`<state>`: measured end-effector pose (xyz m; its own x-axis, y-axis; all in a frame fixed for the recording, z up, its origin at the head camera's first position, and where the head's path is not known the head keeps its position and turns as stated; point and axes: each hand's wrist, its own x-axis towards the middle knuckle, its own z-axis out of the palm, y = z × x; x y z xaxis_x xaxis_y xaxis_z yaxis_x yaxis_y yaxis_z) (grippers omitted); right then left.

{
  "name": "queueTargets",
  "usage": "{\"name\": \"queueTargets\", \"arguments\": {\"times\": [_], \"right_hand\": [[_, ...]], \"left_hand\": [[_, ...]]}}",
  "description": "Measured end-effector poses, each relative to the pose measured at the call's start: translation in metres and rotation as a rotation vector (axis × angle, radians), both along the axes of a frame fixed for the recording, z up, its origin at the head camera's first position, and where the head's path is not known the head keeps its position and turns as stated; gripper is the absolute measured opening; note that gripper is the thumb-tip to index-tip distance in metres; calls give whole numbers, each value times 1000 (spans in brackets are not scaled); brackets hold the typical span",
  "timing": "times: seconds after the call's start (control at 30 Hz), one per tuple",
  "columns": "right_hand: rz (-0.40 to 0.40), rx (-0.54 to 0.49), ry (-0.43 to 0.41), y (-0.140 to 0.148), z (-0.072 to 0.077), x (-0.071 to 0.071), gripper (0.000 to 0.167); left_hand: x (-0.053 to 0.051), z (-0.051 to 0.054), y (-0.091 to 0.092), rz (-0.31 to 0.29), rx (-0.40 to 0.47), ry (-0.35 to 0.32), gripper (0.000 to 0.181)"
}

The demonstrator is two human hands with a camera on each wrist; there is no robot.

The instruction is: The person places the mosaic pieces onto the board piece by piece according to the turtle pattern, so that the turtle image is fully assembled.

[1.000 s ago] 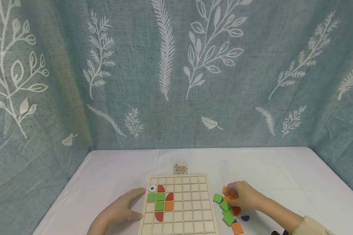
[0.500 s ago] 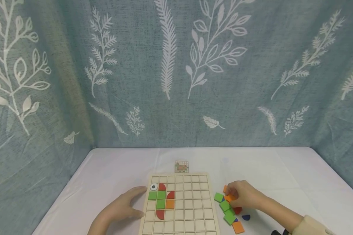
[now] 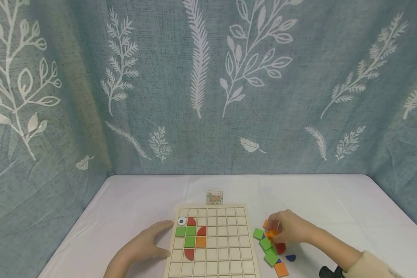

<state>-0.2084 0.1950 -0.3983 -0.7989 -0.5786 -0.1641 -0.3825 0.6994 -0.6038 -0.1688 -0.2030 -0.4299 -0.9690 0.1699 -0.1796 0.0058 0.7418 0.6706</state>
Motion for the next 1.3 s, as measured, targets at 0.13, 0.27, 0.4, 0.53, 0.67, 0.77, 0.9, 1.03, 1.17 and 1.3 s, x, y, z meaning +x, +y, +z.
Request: {"name": "queueTargets", "arguments": {"times": [0.13,0.27,0.4,0.53,0.67,0.77,0.9,1.03,1.17,1.3], "right_hand": [[9,5,-27,0,7,0,18],[38,2,-11,0,9,-1,18],[41,-1,-2,-4,10,-1,16],[6,15,7,-13,14,1,16],[3,26,38,-24,16,2,17],[34,12,61,-32,17,1,17],[81,-10,94,-44,20,1,17],[101,-14,111,-57,25,0,18],[123,-23,106,-69,25,-1,17],[142,-34,105,-79,22,0,18]], "left_hand": [[-1,0,-1,-11,-3,5,79],[-1,0,-2,-23,4,9,79],[-1,-1,-2,-29,8,12,79],[-1,-2,-3,-39,8,17,79],[-1,-3,-3,-44,13,23,79],[-2,-3,-3,-38,7,20,79],[-2,-4,-2,-28,-4,12,80],[-1,-3,-2,-21,-6,11,79],[-1,-2,-2,-24,0,14,79],[-2,-3,-2,-29,4,18,79]]}}
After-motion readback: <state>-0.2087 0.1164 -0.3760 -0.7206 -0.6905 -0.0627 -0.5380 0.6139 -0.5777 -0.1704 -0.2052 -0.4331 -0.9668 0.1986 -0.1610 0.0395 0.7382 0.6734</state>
